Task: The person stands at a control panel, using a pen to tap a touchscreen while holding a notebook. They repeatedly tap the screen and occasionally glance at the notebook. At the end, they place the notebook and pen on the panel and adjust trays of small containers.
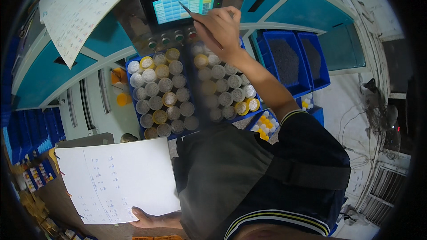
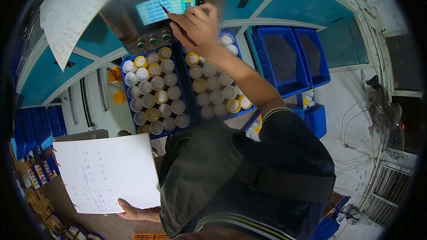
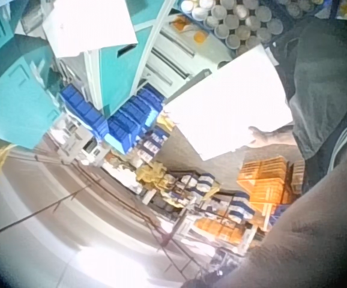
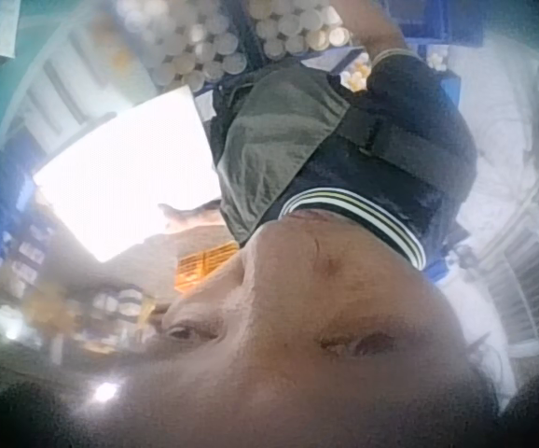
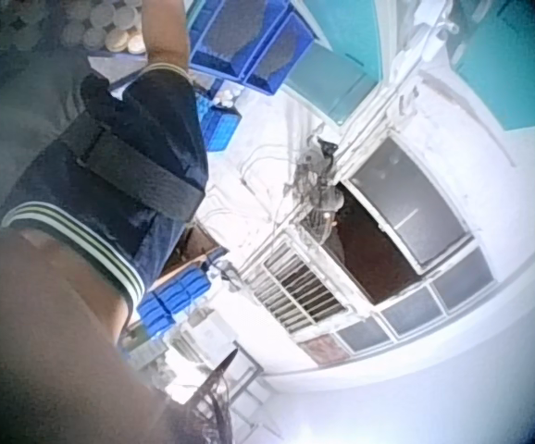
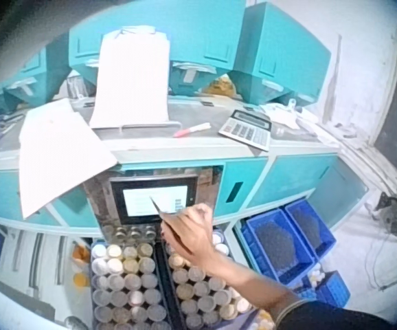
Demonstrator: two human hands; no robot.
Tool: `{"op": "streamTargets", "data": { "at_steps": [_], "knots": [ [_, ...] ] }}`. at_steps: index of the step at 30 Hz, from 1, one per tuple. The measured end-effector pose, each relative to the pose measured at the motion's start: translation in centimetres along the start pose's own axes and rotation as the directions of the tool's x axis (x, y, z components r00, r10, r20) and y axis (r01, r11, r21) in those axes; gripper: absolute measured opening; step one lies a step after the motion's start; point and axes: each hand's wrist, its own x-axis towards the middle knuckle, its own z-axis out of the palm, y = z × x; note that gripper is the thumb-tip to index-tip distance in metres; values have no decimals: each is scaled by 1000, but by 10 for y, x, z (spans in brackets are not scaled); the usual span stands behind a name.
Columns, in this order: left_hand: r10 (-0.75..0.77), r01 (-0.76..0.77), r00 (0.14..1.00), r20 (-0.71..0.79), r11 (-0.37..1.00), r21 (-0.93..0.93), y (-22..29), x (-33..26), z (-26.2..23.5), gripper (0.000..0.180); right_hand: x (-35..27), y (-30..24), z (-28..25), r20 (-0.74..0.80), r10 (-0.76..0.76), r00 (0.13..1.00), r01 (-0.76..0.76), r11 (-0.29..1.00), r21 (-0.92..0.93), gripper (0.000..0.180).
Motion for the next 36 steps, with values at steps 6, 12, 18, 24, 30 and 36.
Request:
{"op": "streamTargets", "data": {
  "at_steps": [6,12,18,24,30,36],
  "knots": [
    [9,-9,1000,4,1000,-10,-9,4,-8,80,6,0,8,52,2,999,1,998,-58,21],
    [9,-10,1000,-21,1000,-2,-22,8,-17,79,-6,-6,7,90,18,996,-19,1000,6,20],
    [13,-11,997,82,1000,-27,-48,33,-35,75,-2,-10,12,76,27,997,-28,1000,9,19],
    [56,-52,996,63,997,-55,-54,32,-31,74,7,-9,21,88,-4,996,7,999,-35,20],
    [61,-57,997,56,996,-64,-44,33,-23,74,-20,-9,3,125,54,991,-50,998,-30,17],
    [70,-67,996,63,996,-51,-43,36,-17,74,-30,-7,-9,124,110,986,-103,993,-64,16]
  ]
}}
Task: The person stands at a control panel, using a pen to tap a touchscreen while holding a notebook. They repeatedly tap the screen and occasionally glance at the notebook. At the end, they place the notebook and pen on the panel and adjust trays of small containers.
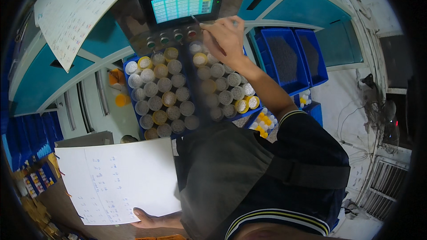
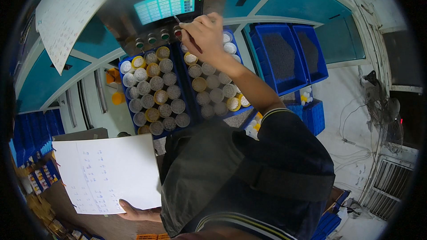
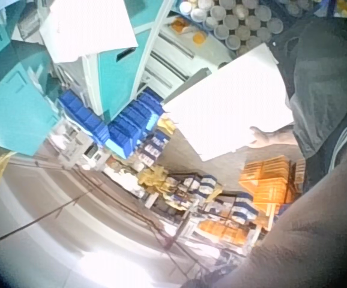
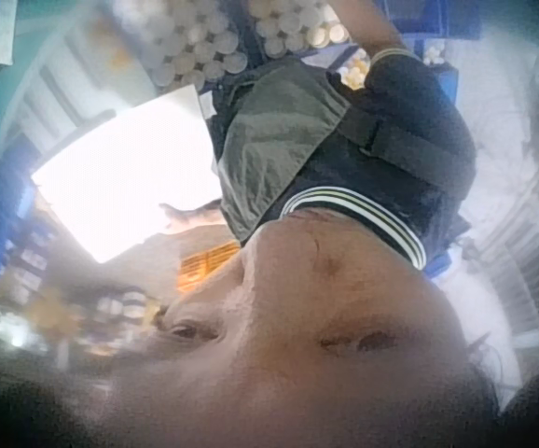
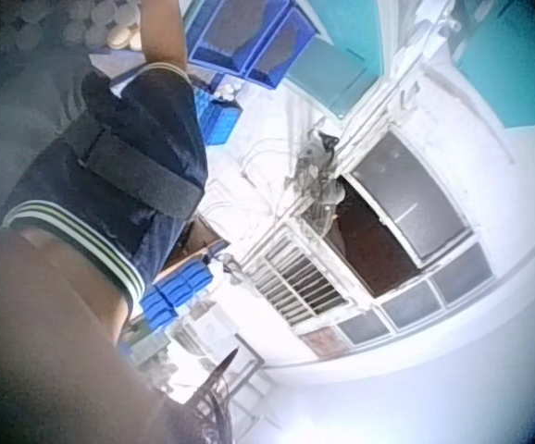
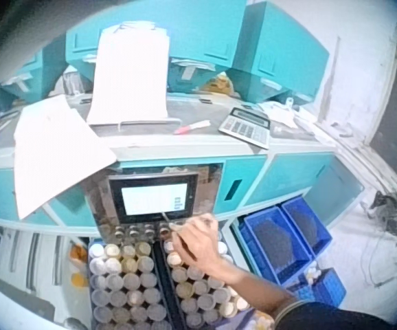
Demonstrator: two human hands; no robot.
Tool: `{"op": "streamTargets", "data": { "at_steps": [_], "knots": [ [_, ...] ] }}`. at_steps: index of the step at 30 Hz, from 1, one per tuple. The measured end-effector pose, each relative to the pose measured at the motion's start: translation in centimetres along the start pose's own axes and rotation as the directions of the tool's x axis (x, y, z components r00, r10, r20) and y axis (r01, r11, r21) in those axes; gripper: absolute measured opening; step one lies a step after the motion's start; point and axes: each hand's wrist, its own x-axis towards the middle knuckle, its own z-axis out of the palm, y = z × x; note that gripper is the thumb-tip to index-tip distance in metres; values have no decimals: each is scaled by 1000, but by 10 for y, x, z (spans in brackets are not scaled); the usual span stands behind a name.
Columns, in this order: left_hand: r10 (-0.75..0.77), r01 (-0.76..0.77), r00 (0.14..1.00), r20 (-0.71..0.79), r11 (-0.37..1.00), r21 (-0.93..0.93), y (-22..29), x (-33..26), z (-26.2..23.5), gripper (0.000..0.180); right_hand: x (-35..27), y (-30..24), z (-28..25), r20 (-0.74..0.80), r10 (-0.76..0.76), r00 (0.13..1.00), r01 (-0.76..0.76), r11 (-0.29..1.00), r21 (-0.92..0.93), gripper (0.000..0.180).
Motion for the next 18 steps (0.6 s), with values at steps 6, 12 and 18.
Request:
{"op": "streamTargets", "data": {
  "at_steps": [6,12,18],
  "knots": [
    [5,-5,1000,14,1000,3,2,3,7,75,1,12,-20,-55,66,996,-71,992,-102,20],
    [23,-23,999,29,1000,-1,-2,7,6,75,7,18,-25,-95,41,995,-53,991,-125,22],
    [-1,0,1000,29,1000,24,-2,7,3,78,10,17,-24,-85,52,995,-61,992,-111,21]
  ]
}}
